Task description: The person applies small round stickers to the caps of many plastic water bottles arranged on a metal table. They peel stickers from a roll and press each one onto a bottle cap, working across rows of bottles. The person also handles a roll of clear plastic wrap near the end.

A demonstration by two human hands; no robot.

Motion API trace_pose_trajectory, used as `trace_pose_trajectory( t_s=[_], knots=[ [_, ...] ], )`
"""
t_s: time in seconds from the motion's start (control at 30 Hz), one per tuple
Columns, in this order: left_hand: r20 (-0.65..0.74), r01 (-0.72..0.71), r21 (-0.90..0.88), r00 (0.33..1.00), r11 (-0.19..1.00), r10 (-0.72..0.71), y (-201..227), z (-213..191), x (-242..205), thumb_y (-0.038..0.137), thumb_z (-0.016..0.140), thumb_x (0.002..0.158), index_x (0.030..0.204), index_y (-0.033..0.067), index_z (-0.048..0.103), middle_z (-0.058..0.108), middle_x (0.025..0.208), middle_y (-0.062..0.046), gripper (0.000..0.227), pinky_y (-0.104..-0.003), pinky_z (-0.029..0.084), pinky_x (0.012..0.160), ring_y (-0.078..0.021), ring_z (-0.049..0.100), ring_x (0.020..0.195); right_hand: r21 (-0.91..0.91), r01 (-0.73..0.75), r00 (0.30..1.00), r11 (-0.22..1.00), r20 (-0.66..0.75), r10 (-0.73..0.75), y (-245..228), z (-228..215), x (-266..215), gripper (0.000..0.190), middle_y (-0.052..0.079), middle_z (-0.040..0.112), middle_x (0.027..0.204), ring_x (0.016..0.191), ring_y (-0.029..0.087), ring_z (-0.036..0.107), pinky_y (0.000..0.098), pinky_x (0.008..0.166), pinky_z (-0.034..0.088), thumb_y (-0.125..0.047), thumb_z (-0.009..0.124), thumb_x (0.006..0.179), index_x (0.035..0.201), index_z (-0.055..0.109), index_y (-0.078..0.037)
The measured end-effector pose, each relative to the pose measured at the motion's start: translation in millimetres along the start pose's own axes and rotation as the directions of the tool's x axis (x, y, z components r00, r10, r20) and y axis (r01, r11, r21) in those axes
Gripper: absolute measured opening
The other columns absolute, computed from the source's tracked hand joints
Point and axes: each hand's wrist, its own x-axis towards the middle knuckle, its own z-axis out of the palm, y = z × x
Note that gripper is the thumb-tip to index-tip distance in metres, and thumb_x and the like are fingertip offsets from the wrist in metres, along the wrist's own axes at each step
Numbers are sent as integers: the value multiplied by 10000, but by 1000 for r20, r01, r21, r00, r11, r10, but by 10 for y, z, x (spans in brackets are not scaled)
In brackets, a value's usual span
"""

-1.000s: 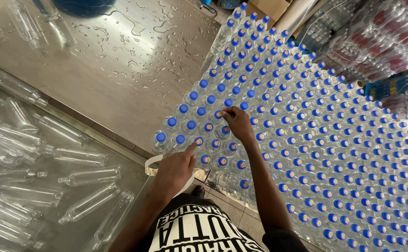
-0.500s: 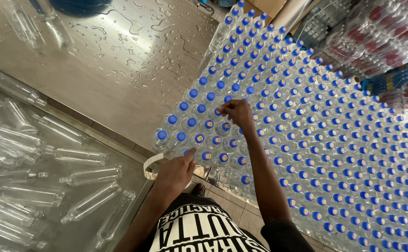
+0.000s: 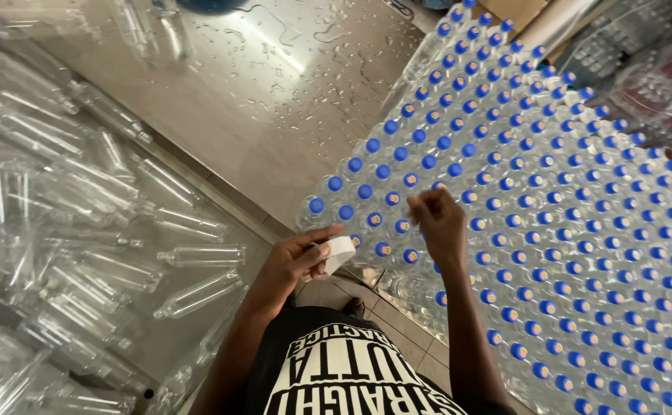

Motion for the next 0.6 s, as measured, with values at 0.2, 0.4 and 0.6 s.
trace_pose_trajectory(
  t_s=[0.2,0.4,0.6],
  knots=[
    [-136,-119,-119,985,986,102,-15,178,-8,123,876,944,1227,-51,698,772,953,-196,377,-325,638,640,-252,802,755,89,147,965,985,206,-163,-336,263,-944,323,38,859,785,717,188,793,311,754,615,-514,829,917,1039,872,-218],
    [-86,-85,-119,993,989,75,-212,362,-59,112,876,945,1110,-10,647,760,968,-129,307,-275,652,616,-161,782,746,368,2,997,930,71,-30,-463,362,-925,215,128,777,835,681,198,752,355,733,637,-195,922,908,1008,790,-59],
    [45,-59,-91,997,994,63,-49,440,-265,65,728,1024,1273,0,539,804,988,-229,319,-309,698,699,-247,824,793,558,42,999,829,-27,-32,-608,240,-826,225,180,676,732,594,222,674,339,597,592,-54,831,953,1061,665,51]
  ],
)
